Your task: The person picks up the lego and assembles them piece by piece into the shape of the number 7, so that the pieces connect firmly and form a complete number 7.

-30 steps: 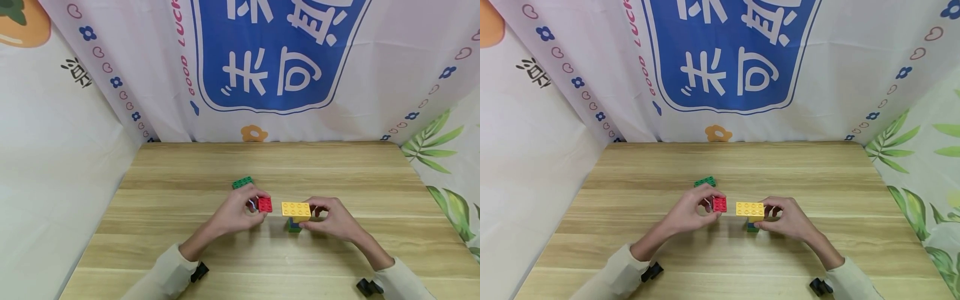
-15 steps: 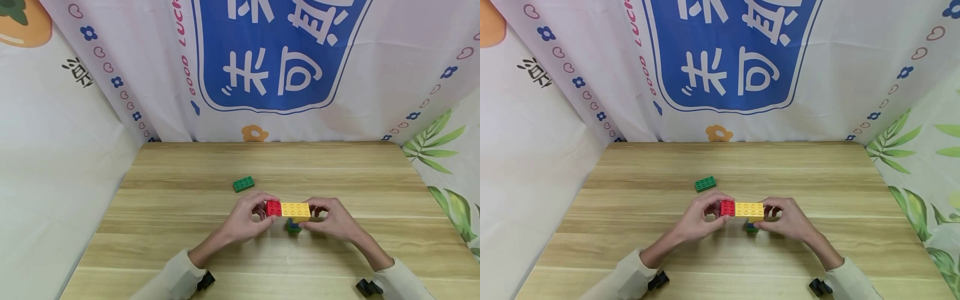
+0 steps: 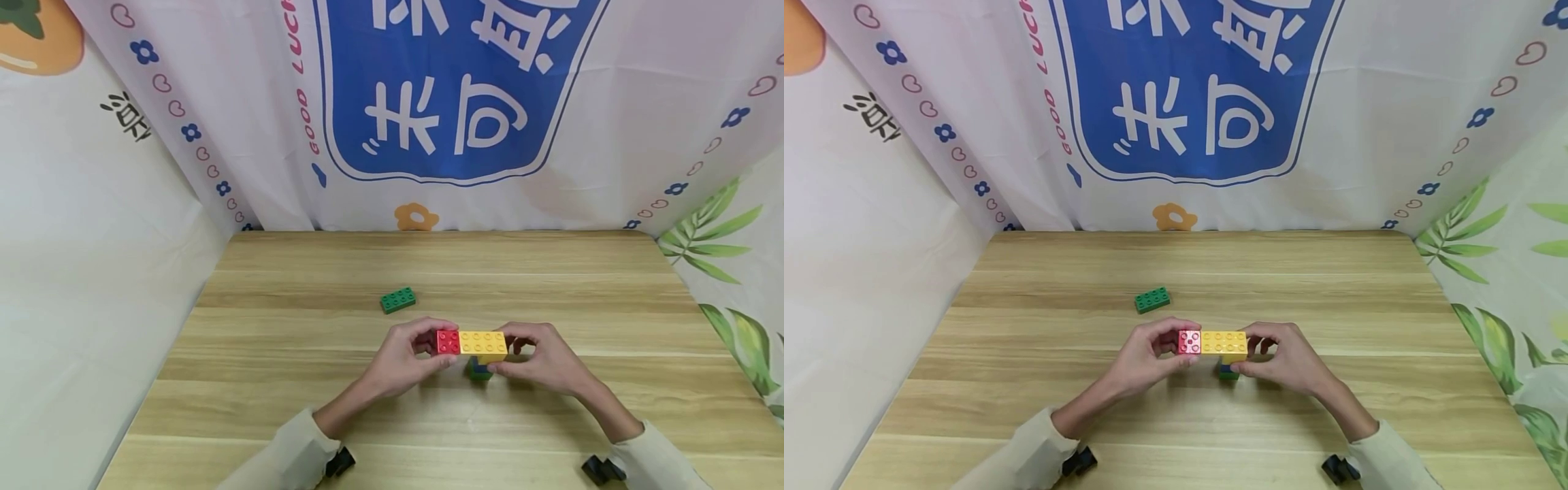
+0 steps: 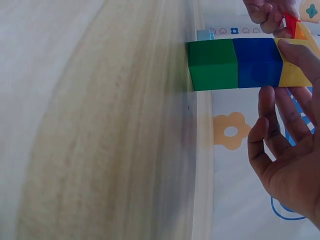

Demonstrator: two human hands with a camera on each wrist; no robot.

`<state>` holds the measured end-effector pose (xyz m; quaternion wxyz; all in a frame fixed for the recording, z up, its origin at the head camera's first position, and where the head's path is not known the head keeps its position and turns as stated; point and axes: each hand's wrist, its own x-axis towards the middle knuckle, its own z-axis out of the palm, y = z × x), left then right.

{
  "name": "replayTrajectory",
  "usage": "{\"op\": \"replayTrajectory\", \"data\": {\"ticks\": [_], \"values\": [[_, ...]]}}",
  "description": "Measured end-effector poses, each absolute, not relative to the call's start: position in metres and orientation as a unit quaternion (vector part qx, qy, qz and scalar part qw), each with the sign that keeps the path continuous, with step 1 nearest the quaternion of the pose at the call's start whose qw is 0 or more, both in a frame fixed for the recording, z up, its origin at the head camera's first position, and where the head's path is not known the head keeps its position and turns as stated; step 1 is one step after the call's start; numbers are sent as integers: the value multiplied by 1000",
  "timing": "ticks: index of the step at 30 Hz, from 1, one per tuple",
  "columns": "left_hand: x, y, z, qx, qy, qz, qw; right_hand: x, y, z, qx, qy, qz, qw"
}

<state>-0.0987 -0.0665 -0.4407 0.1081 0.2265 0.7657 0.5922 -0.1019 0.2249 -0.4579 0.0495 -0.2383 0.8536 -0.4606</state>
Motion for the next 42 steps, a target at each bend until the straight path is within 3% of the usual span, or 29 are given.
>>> {"op": "replayTrajectory", "data": {"ticks": [23, 42], "values": [[-98, -63, -450, 237, 764, 598, 53, -103, 219, -455, -256, 856, -449, 38], [-95, -70, -442, 221, 790, 568, 61, -104, 213, -455, -270, 854, -443, 35]]}}
